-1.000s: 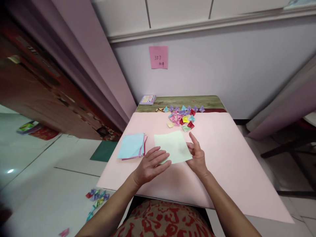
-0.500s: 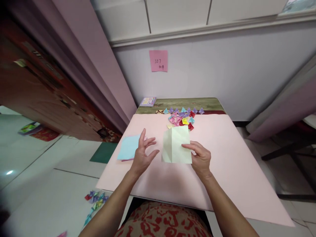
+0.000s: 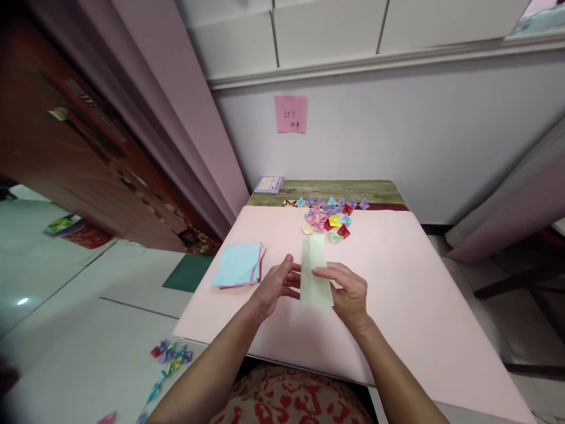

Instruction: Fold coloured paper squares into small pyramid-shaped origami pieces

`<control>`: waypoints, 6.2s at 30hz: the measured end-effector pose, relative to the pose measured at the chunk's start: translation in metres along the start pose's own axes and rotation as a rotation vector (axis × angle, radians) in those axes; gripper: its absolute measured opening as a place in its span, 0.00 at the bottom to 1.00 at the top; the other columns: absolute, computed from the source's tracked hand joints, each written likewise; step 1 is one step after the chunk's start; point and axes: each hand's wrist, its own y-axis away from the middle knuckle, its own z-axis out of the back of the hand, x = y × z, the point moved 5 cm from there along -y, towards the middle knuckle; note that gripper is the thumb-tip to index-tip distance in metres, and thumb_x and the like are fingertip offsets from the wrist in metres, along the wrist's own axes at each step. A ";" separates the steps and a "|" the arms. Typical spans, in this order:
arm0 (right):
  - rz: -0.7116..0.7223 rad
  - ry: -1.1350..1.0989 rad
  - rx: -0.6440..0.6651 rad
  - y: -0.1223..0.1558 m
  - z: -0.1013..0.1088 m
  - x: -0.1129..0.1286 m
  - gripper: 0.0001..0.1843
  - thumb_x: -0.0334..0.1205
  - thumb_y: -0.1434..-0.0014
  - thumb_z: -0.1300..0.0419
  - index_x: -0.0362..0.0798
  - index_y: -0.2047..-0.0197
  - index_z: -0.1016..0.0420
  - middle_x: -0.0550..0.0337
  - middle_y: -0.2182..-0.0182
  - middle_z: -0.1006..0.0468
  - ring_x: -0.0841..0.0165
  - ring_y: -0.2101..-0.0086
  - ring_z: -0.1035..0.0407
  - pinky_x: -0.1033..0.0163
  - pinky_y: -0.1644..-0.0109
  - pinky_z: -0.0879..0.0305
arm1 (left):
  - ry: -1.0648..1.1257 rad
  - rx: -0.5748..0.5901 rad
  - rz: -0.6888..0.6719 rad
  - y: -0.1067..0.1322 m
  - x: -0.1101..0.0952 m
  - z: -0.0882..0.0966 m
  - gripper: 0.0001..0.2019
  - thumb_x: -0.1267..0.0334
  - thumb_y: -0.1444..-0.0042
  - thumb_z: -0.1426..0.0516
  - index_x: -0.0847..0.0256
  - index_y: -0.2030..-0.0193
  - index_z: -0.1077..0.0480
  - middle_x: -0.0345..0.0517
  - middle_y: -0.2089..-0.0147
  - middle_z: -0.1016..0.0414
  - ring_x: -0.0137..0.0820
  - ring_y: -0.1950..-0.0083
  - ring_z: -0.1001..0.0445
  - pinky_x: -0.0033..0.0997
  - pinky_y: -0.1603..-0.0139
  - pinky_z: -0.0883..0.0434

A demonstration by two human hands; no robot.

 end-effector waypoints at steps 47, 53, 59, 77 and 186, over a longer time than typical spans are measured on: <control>-0.500 -0.123 -0.007 0.002 -0.009 -0.018 0.12 0.47 0.48 0.30 0.47 0.67 0.21 0.58 0.72 0.21 0.67 0.74 0.26 0.62 0.69 0.26 | 0.412 -0.193 -0.296 0.010 0.002 -0.006 0.22 0.54 0.53 0.32 0.66 0.55 0.26 0.53 0.55 0.20 0.38 0.59 0.20 0.38 0.58 0.22; -0.628 -0.168 -0.064 0.006 -0.015 -0.011 0.16 0.50 0.48 0.31 0.47 0.65 0.26 0.61 0.76 0.23 0.69 0.77 0.29 0.64 0.73 0.29 | 0.306 -0.224 -0.318 0.011 0.003 -0.010 0.22 0.60 0.56 0.30 0.65 0.55 0.26 0.51 0.60 0.18 0.37 0.62 0.20 0.37 0.58 0.23; -0.734 -0.254 0.002 0.009 -0.020 -0.016 0.28 0.53 0.48 0.31 0.47 0.49 0.28 0.61 0.75 0.23 0.68 0.75 0.28 0.62 0.70 0.28 | 0.260 -0.228 -0.282 0.008 0.006 -0.008 0.20 0.59 0.57 0.31 0.65 0.58 0.24 0.49 0.63 0.18 0.34 0.67 0.21 0.35 0.62 0.23; -0.844 -0.388 0.175 0.016 -0.021 -0.018 0.21 0.57 0.50 0.31 0.45 0.69 0.23 0.60 0.77 0.25 0.71 0.77 0.35 0.66 0.74 0.37 | 0.564 -0.179 -0.133 -0.005 0.005 -0.005 0.18 0.56 0.60 0.29 0.63 0.65 0.25 0.41 0.68 0.23 0.27 0.69 0.27 0.26 0.66 0.31; 0.009 0.510 0.438 -0.013 -0.015 -0.009 0.09 0.46 0.39 0.40 0.52 0.65 0.21 0.50 0.36 0.37 0.49 0.38 0.40 0.32 0.36 0.53 | -0.010 0.201 -0.157 -0.012 0.015 -0.002 0.19 0.51 0.48 0.37 0.65 0.58 0.27 0.47 0.65 0.25 0.28 0.73 0.25 0.27 0.74 0.28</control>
